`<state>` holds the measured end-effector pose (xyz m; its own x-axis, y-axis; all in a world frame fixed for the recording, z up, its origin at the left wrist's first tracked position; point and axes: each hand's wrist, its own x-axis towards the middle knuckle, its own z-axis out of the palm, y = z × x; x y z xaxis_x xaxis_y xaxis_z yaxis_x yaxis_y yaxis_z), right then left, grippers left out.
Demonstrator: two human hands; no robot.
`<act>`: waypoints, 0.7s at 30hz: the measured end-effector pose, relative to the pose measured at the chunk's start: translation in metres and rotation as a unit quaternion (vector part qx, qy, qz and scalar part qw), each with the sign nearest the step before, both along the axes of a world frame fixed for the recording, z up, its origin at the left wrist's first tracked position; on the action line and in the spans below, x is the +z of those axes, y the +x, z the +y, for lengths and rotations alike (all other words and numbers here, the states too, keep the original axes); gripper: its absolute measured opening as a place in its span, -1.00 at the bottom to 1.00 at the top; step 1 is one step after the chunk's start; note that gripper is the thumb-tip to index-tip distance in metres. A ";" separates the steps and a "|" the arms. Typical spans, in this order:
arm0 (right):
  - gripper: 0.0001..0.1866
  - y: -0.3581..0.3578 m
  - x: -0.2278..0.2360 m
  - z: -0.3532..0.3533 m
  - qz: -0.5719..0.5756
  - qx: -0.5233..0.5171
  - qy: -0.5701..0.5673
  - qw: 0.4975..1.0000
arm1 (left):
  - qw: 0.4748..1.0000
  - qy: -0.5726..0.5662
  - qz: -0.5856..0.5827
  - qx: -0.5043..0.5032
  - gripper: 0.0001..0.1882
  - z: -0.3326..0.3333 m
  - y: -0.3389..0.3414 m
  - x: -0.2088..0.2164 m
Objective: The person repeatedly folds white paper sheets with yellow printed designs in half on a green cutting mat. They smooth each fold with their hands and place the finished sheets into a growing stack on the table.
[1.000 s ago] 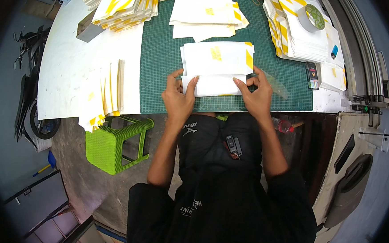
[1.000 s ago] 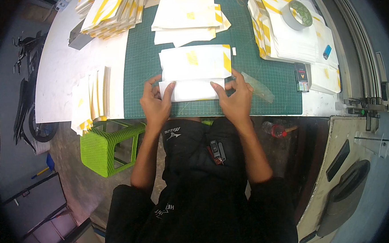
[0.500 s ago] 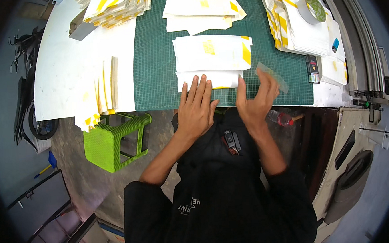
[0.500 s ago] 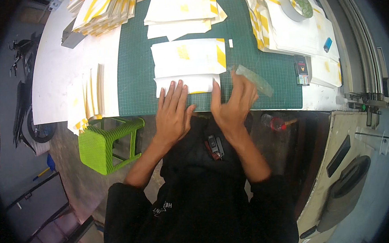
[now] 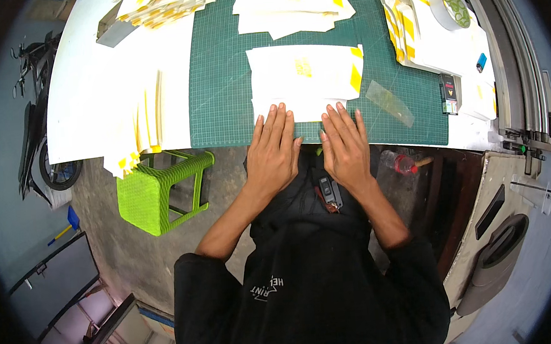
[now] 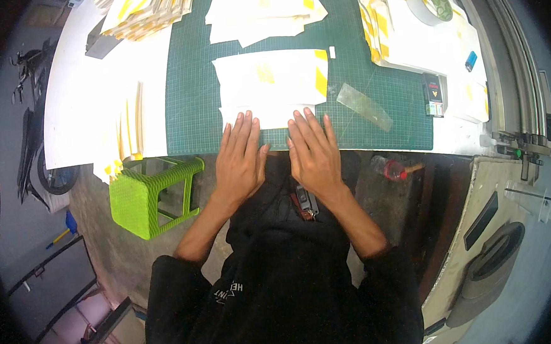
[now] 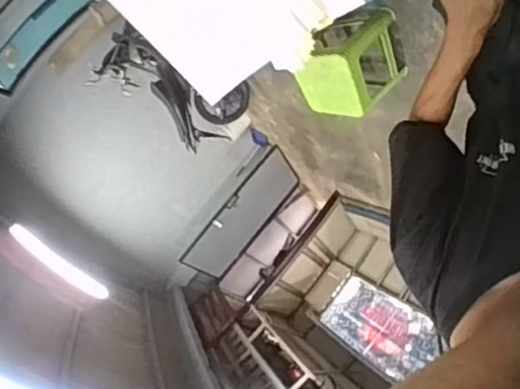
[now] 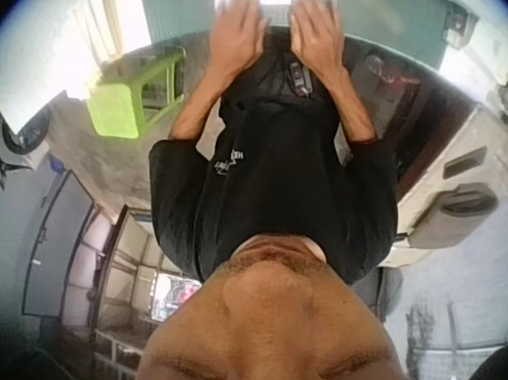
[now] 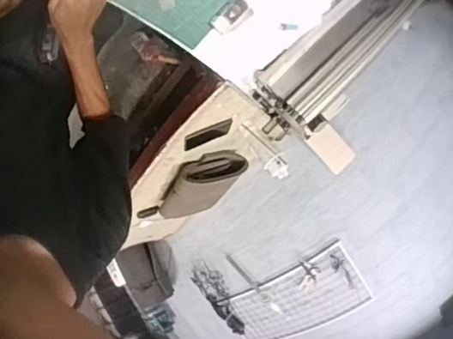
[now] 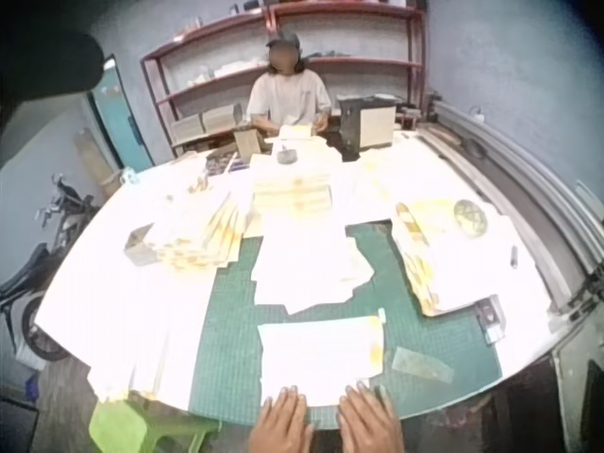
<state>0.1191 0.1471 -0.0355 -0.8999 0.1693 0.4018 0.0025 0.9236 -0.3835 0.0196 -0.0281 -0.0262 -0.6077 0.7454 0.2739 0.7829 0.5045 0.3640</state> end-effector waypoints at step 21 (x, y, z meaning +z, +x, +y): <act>-0.59 0.004 -0.004 0.001 -0.008 0.005 0.008 1.000 | 1.000 -0.015 -0.003 -0.003 -0.38 -0.005 0.002 -0.004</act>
